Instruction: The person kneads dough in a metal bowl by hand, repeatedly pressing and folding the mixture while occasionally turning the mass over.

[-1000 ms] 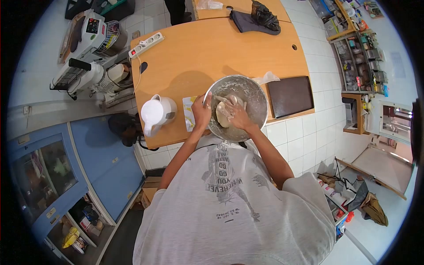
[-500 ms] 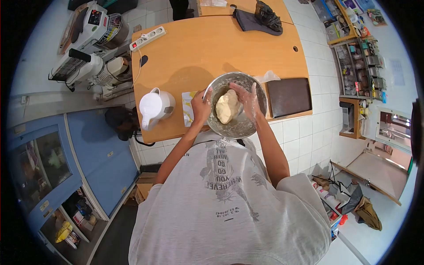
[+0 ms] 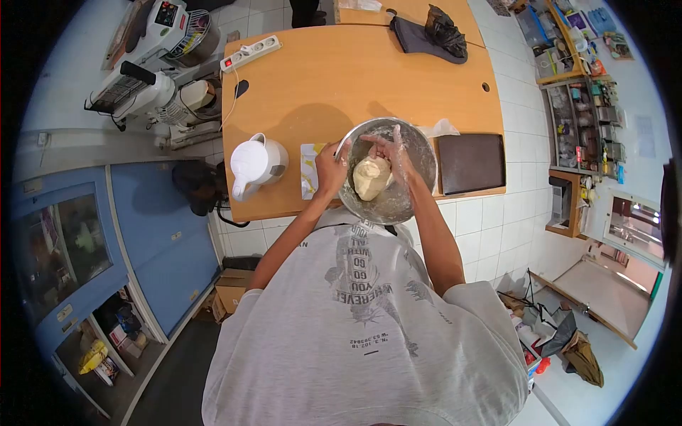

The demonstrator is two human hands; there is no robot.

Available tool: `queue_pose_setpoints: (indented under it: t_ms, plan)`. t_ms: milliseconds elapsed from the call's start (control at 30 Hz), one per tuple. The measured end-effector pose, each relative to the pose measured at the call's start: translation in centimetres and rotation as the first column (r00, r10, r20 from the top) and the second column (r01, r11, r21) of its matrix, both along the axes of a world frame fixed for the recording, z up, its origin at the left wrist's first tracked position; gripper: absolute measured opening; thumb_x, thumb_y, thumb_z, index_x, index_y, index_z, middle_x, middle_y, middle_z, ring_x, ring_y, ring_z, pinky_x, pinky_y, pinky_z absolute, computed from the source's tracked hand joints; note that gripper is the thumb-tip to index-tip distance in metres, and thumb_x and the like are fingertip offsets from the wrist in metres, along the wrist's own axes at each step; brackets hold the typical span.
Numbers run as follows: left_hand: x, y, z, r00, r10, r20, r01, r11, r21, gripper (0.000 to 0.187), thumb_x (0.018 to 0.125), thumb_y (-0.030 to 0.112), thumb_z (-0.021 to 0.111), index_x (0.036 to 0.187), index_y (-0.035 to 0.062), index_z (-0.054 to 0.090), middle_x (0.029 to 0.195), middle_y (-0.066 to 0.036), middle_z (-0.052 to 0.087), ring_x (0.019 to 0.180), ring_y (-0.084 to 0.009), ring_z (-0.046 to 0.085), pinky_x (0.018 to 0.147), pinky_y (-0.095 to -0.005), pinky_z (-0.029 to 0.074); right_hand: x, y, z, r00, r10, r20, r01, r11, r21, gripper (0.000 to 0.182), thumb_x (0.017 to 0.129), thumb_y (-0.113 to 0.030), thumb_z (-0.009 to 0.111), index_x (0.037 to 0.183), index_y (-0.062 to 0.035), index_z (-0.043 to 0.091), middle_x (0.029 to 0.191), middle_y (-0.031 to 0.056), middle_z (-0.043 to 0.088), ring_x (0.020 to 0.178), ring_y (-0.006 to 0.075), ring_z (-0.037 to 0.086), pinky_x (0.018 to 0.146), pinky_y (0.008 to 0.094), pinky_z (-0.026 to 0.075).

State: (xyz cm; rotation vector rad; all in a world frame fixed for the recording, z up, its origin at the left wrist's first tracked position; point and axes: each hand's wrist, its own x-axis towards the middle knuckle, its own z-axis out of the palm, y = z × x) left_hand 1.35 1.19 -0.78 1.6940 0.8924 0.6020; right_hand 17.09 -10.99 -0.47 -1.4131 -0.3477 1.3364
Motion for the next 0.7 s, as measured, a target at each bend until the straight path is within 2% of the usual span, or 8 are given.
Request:
queue_pose_setpoints:
  t_ms: [133,200,233,300,400,533,600,700]
  plan:
    - [-0.1,0.1,0.2,0.999,-0.019,-0.038,0.019,1.000,-0.002,0.033,0.105,0.029,0.063,0.114,0.0005,0.075,0.101,-0.024,0.074,0.095,-0.0401,0.072,0.083,-0.0425,0.054,-0.1,-0.3,0.8,0.998,0.058,-0.032,-0.057,0.998,0.022,0.116,0.092,-0.090,0.003,0.146,-0.0046,0.059,0.095,0.0030,0.056,0.085,0.0138,0.050,0.089,0.0293,0.042]
    - [-0.1,0.2,0.1,1.000,-0.019,-0.023,0.019,1.000,0.014,0.033,0.104,0.029,0.063,0.114,0.0003,0.075,0.100,-0.024,0.073,0.094,-0.0409,0.071,0.082,-0.0431,0.054,-0.5,-0.7,2.8,0.995,0.079,-0.063,-0.077,0.997,0.030,0.116,0.091,-0.090,0.003,0.153,-0.0057,0.052,0.129,0.0121,0.059,0.113,0.0223,0.057,0.110,0.0348,0.040]
    - [0.0,0.2,0.1,1.000,-0.018,-0.018,0.019,0.999,0.037,0.033,0.104,0.029,0.063,0.114,0.0004,0.075,0.100,-0.025,0.073,0.094,-0.0415,0.071,0.082,-0.0437,0.054,-0.6,-0.8,3.1,0.995,0.081,-0.064,-0.079,0.996,0.028,0.116,0.091,-0.090,0.003,0.153,-0.0057,0.052,0.129,0.0121,0.059,0.113,0.0223,0.057,0.110,0.0348,0.040]
    - [0.0,0.3,0.1,1.000,-0.018,-0.014,0.018,0.998,0.057,0.033,0.104,0.029,0.064,0.114,0.0004,0.075,0.100,-0.025,0.073,0.094,-0.0421,0.071,0.081,-0.0442,0.054,-0.8,-1.0,3.3,0.988,0.124,-0.096,-0.121,0.992,0.042,0.118,0.088,-0.093,0.002,0.158,-0.0081,0.045,0.160,0.0168,0.043,0.147,0.0302,0.040,0.126,0.0412,0.024]
    - [-0.1,0.3,0.1,0.999,-0.027,-0.021,0.027,0.999,0.033,0.039,0.106,0.034,0.062,0.114,-0.0019,0.075,0.103,-0.024,0.074,0.096,-0.0374,0.072,0.086,-0.0420,0.053,-0.8,-1.1,2.8,0.983,0.177,-0.037,-0.176,0.984,0.030,0.121,0.086,-0.095,0.002,0.160,-0.0080,0.041,0.171,0.0163,0.025,0.158,0.0317,0.022,0.129,0.0464,0.016]
    - [-0.1,0.3,-0.1,0.999,-0.032,-0.029,0.032,0.999,0.014,0.039,0.106,0.034,0.062,0.114,-0.0023,0.075,0.104,-0.024,0.074,0.096,-0.0365,0.073,0.086,-0.0413,0.053,-0.7,-0.6,1.7,0.988,0.152,-0.041,-0.153,0.988,-0.027,0.123,0.084,-0.096,0.003,0.159,-0.0075,0.042,0.163,0.0180,0.039,0.153,0.0315,0.031,0.128,0.0461,0.018]
    - [-0.1,0.3,-0.3,0.999,-0.032,-0.019,0.033,0.999,0.020,0.039,0.105,0.033,0.063,0.115,-0.0021,0.074,0.104,-0.024,0.075,0.096,-0.0363,0.073,0.085,-0.0410,0.054,-0.3,-0.2,0.8,0.990,0.138,0.014,-0.136,0.987,-0.089,0.122,0.086,-0.095,0.002,0.152,-0.0054,0.052,0.134,0.0175,0.062,0.133,0.0292,0.053,0.121,0.0437,0.031]
    - [0.0,0.3,-0.4,1.000,-0.019,0.016,0.019,0.999,0.044,0.037,0.105,0.032,0.063,0.116,-0.0018,0.074,0.103,-0.023,0.075,0.094,-0.0358,0.073,0.084,-0.0403,0.054,0.3,0.2,-1.1,0.991,0.105,0.078,-0.100,0.993,-0.069,0.117,0.091,-0.090,-0.001,0.140,-0.0047,0.063,0.101,0.0106,0.068,0.105,0.0235,0.064,0.109,0.0394,0.041]
